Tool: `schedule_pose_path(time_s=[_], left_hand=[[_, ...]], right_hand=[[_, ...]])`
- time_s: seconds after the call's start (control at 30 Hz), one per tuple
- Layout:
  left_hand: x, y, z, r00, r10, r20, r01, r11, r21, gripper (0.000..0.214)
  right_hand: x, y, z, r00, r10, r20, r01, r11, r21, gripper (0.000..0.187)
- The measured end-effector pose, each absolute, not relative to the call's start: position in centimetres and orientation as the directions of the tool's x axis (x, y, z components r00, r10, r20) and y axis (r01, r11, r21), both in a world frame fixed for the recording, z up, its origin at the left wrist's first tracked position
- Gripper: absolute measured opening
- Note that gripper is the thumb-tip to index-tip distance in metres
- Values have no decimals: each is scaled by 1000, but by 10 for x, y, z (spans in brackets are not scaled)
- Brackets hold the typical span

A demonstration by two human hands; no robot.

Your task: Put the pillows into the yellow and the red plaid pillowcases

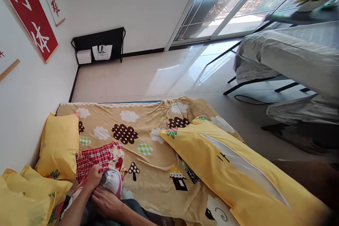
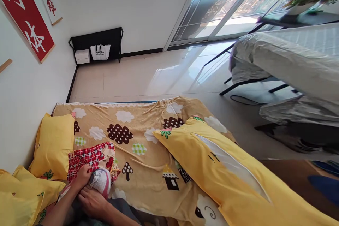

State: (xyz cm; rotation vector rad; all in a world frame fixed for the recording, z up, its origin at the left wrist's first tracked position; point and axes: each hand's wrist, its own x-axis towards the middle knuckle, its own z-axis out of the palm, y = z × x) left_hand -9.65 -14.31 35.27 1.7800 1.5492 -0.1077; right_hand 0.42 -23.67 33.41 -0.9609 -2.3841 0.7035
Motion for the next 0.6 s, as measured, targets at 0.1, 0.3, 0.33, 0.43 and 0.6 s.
schedule_pose_path(time_s=[0.1, 0.3, 0.33, 0.43, 0.6], left_hand=[[-97, -146, 353, 239, 832, -501, 879, 34, 475, 25], [-71, -132, 359, 232, 826, -514, 898, 20, 439, 23], [-67, -130, 361, 230, 826, -515, 905, 13, 425, 22], [-57, -131, 370, 213, 834, -509, 925, -4, 381, 23], [-56, -148, 388, 258, 831, -492, 926, -67, 372, 34]], right_hand=[[55, -250, 345, -404, 851, 334, 588, 522, -618, 30], [70, -252, 331, -114, 987, 111, 711, 159, -685, 41], [61, -247, 327, -187, 978, 89, 719, 198, -666, 35], [36, -218, 313, -246, 969, -7, 780, 193, -595, 28], [33, -163, 290, -190, 976, -108, 825, 99, -556, 28]])
